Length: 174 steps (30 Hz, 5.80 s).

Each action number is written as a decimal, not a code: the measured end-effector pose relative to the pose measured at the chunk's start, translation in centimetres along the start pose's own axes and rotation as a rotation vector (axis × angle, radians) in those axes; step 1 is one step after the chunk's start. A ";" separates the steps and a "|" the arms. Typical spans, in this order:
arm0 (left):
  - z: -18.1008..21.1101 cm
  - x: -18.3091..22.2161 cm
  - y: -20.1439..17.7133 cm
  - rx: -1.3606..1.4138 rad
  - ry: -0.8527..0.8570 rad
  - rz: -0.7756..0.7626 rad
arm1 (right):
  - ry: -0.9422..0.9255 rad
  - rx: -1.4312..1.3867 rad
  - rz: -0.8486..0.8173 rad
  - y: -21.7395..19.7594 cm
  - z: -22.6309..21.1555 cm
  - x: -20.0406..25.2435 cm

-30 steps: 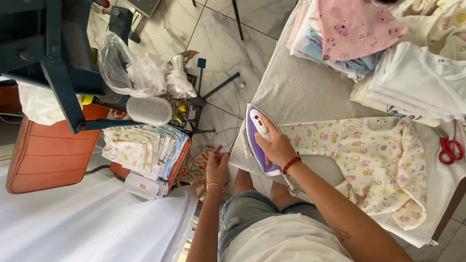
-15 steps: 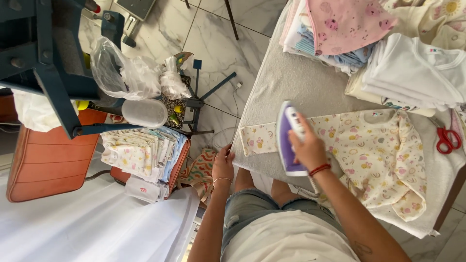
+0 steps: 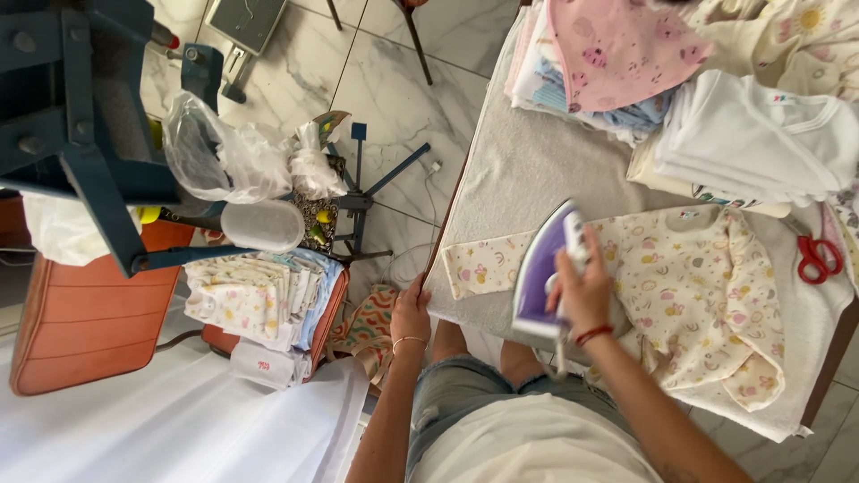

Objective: Ironing and folding baby clothes on a work table.

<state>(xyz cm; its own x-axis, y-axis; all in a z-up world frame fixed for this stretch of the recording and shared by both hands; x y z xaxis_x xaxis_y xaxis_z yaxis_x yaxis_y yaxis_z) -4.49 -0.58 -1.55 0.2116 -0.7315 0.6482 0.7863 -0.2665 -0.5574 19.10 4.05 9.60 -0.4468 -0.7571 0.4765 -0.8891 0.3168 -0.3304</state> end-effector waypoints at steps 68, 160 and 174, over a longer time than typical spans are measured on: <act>10.6 -1.0 5.3 -0.682 1.006 0.363 | 0.100 -0.192 0.077 -3.2 1.5 -4.4; 18.1 14.7 16.0 -0.291 1.010 -0.895 | -1.123 1.270 0.150 -24.0 5.0 -10.3; 5.7 6.0 11.8 -0.263 0.106 -0.620 | 0.118 0.514 0.360 -23.7 15.2 4.0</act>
<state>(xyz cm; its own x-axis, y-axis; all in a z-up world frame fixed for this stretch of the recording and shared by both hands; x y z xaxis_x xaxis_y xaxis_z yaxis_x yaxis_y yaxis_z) 9.33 -4.50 -1.28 -0.3010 -0.4487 0.8415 0.5738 -0.7900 -0.2160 39.93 -15.17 6.97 -0.7425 -0.5772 0.3400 -0.5336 0.2027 -0.8211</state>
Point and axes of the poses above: each hand's wrist, its own x-axis away from the middle knuckle, its own y-axis out of the palm, z = x × y, the point moved 2 cm from there along -x, towards the middle knuckle, and after that the axes turned 2 degrees about x, right-handed, at the moved point
